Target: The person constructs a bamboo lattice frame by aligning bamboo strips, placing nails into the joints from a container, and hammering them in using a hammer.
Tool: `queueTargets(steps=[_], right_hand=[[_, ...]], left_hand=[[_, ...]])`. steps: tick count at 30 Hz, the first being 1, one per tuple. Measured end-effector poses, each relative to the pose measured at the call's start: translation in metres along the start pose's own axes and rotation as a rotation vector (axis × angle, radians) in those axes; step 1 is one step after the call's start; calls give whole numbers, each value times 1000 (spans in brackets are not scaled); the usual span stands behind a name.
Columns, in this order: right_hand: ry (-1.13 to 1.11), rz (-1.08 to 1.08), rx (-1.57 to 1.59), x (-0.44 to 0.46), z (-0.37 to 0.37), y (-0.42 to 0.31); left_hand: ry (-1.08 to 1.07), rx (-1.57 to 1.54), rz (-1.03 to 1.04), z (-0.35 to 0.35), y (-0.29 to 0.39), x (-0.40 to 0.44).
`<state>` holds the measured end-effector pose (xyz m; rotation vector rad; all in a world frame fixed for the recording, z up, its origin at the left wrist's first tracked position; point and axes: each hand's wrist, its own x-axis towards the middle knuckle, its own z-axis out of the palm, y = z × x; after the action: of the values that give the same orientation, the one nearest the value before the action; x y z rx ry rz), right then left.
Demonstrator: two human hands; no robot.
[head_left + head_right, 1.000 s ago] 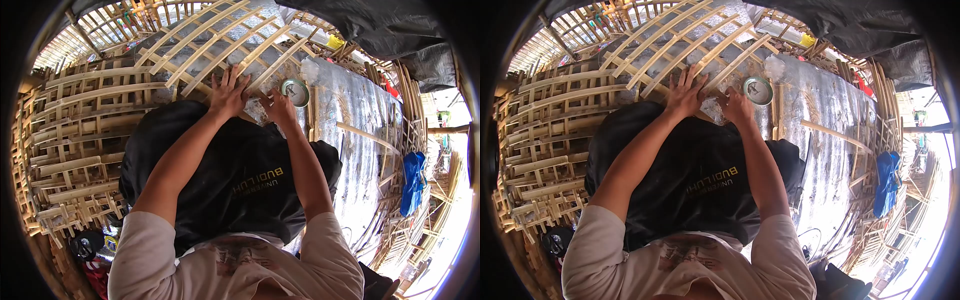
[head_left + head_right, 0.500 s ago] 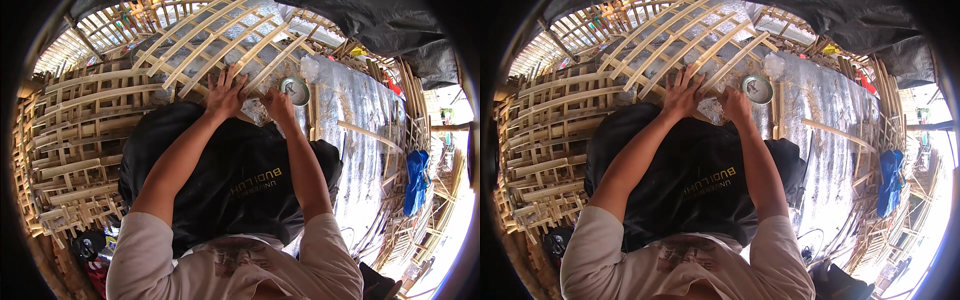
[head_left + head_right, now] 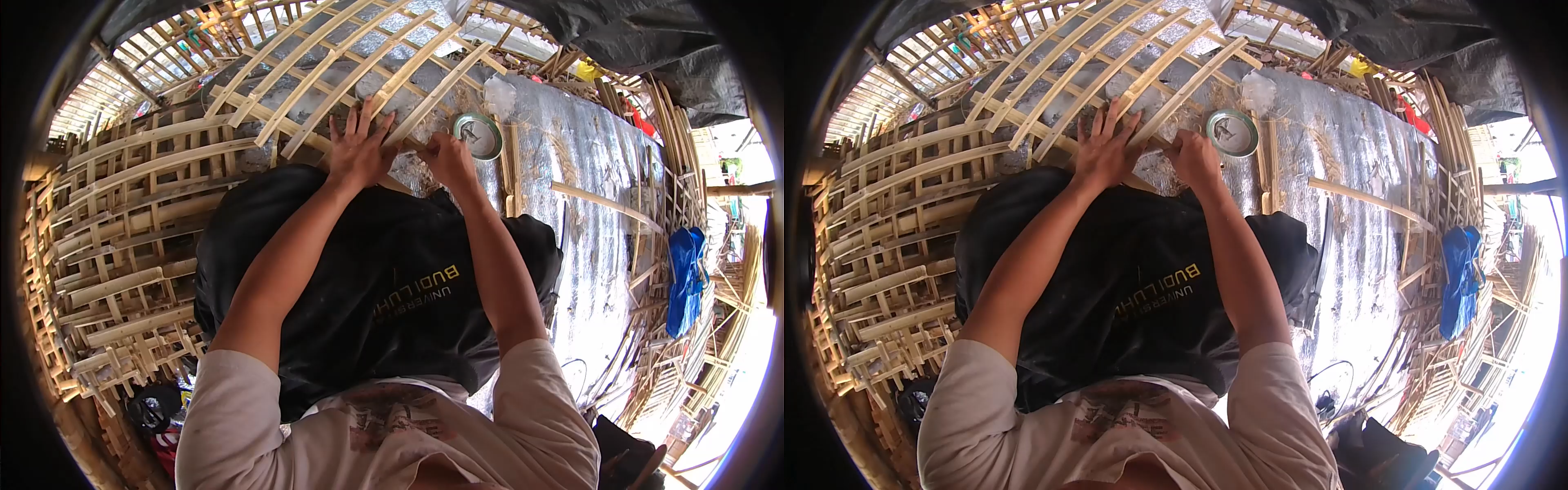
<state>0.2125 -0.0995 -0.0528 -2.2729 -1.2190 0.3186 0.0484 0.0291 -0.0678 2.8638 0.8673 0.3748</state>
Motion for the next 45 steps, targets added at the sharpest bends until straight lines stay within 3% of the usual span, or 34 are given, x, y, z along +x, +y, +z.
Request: queueTargets(steps=[45], right_hand=[[-30, 2, 55, 4, 2, 8]], left_hand=[[-20, -23, -32, -1, 0, 1]])
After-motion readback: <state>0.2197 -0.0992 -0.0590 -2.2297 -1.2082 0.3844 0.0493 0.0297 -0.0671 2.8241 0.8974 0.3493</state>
